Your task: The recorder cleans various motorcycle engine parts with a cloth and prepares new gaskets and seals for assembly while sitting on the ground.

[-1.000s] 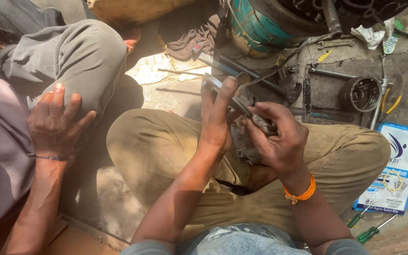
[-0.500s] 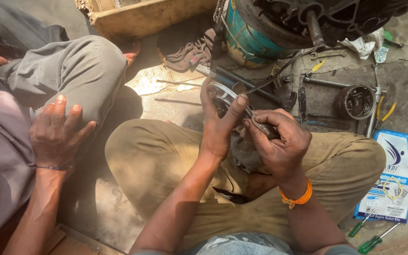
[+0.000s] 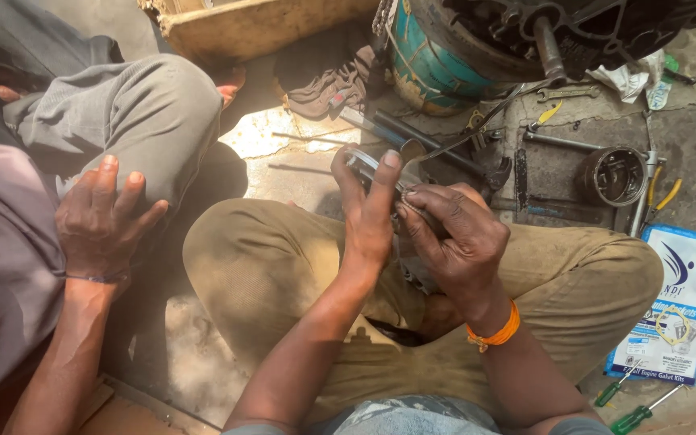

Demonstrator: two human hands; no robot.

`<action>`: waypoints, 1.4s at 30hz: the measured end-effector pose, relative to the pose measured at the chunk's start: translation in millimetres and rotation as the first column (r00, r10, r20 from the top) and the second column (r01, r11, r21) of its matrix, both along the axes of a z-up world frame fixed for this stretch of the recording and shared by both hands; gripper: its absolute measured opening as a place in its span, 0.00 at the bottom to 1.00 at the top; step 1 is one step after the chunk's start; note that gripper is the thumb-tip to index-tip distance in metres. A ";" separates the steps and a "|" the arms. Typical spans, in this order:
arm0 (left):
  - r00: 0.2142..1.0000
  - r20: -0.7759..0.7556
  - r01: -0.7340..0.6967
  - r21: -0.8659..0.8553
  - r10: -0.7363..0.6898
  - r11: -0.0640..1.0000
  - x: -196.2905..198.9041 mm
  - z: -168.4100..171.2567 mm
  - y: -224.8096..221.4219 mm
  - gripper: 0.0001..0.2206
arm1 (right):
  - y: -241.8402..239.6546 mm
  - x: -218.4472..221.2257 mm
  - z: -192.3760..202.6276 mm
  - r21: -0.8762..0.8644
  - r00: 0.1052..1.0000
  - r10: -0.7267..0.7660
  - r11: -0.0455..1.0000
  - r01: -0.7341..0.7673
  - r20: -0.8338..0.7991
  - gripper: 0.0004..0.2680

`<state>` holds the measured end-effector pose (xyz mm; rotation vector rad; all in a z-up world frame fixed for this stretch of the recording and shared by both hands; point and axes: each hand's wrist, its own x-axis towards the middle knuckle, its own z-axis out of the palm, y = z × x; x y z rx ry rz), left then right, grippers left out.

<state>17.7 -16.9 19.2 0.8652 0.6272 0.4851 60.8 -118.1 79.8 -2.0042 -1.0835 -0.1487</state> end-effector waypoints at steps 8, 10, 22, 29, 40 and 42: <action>0.997 0.016 0.069 -0.485 -0.070 0.872 11.6 -27.2 -5.8 0.28 | -15.8 -6.1 -40.3 0.114 0.989 -0.064 0.990 0.080 -0.136 0.07; 0.989 0.140 0.123 -0.560 -0.052 0.819 11.6 -33.1 -5.4 0.27 | -23.9 -6.9 -51.7 0.148 0.990 -0.061 0.986 0.080 -0.129 0.07; 1.000 -0.027 -0.023 -0.729 0.006 0.684 7.8 -24.0 31.0 0.42 | -51.9 25.4 -106.8 -0.224 0.827 -0.058 0.971 -0.083 -0.559 0.06; 1.000 0.013 -0.001 -0.769 0.016 0.639 5.7 -15.6 33.1 0.47 | -40.2 10.7 -31.0 -0.010 0.932 -0.140 0.989 0.145 -0.335 0.06; 0.985 0.169 0.107 -0.782 0.044 0.613 0.5 -12.3 32.7 0.47 | -12.3 7.4 -36.4 0.088 0.979 0.135 0.985 -0.149 0.151 0.09; 0.990 0.139 0.100 -0.799 0.021 0.593 1.2 -21.3 28.6 0.45 | -21.8 13.2 -47.1 0.071 0.978 0.133 0.987 -0.146 0.160 0.10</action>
